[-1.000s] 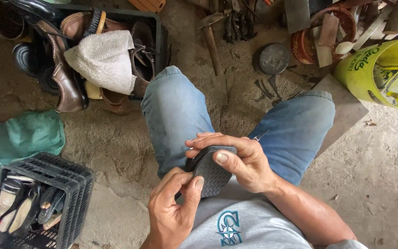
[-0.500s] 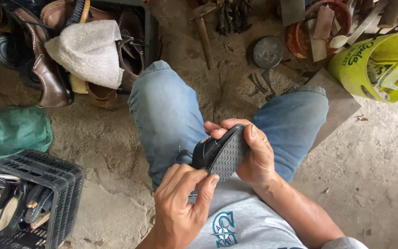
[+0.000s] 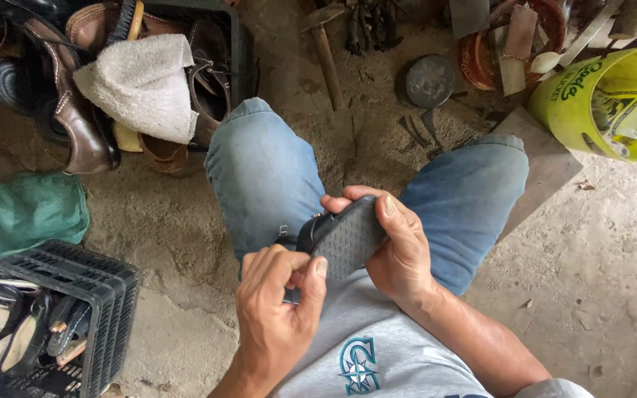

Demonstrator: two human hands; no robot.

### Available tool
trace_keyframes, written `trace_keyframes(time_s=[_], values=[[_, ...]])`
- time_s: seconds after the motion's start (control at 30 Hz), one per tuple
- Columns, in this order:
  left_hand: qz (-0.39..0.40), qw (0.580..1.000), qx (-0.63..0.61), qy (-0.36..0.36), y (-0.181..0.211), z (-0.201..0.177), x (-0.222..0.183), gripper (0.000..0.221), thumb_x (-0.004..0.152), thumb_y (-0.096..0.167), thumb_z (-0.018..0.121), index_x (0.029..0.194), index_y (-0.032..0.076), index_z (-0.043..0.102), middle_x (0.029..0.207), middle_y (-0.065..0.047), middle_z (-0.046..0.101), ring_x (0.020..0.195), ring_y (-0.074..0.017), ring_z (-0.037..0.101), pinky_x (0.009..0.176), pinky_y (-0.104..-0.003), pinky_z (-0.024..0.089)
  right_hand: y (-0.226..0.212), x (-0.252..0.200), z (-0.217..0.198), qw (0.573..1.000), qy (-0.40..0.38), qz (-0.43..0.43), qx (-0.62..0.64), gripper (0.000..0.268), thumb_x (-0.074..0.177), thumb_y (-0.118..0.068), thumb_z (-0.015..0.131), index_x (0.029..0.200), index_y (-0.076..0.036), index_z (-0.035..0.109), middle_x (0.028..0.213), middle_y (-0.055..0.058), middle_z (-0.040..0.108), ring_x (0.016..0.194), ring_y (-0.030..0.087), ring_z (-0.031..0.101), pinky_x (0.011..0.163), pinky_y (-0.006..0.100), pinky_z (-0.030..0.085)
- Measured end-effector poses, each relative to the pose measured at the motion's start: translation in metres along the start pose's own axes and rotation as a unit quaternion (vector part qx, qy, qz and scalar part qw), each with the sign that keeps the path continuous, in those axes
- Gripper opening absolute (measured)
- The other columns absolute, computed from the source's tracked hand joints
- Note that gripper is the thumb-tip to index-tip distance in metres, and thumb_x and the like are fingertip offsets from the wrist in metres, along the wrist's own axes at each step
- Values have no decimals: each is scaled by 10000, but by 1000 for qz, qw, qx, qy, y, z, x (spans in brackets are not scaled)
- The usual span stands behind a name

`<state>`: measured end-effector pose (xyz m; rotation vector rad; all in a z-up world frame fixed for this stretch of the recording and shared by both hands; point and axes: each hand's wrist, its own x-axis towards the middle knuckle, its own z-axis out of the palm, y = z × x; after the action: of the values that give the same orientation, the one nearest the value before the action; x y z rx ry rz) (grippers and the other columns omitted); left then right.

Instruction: Repairing a shoe by hammering the sole and applying adhesive to secure components.

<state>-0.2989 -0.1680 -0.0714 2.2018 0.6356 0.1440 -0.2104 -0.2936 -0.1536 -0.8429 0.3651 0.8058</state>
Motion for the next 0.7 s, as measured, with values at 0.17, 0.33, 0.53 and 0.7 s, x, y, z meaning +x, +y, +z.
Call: trace_keyframes(time_s=[0.17, 0.33, 0.53, 0.7], values=[[-49, 998, -22, -20, -26, -2, 13, 234, 1009, 206, 568, 817, 72, 575, 952, -111, 579, 935, -267, 577, 887, -398, 427, -3, 25, 24, 995, 27, 93, -20, 450, 1013, -303, 544, 1280, 50, 626, 1180, 261, 738, 1047, 315, 724, 914, 454, 602], [-174, 964, -200, -31, -61, -6, 22, 291, 1009, 188, 626, 758, 43, 603, 1138, -125, 611, 1007, -252, 675, 938, -449, 545, 14, 55, 32, 996, -44, 73, 20, 526, 1071, -351, 507, 1319, 98, 624, 1187, 279, 723, 1078, 329, 740, 885, 485, 625], [-164, 969, -180, -51, -75, -7, 26, 295, 1033, 176, 616, 783, 21, 597, 1117, -134, 605, 997, -227, 657, 841, -414, 542, 11, 62, 32, 992, -96, 80, -11, 579, 1089, -395, 481, 1407, 81, 565, 1294, 274, 679, 1185, 341, 690, 957, 495, 599], [-156, 972, -173, -44, -79, -4, 25, 278, 1005, 169, 664, 783, 13, 607, 1127, -152, 624, 977, -225, 681, 811, -378, 569, 11, 65, 27, 990, -112, 88, -17, 589, 1096, -399, 465, 1442, 73, 535, 1321, 282, 663, 1205, 363, 681, 955, 503, 605]])
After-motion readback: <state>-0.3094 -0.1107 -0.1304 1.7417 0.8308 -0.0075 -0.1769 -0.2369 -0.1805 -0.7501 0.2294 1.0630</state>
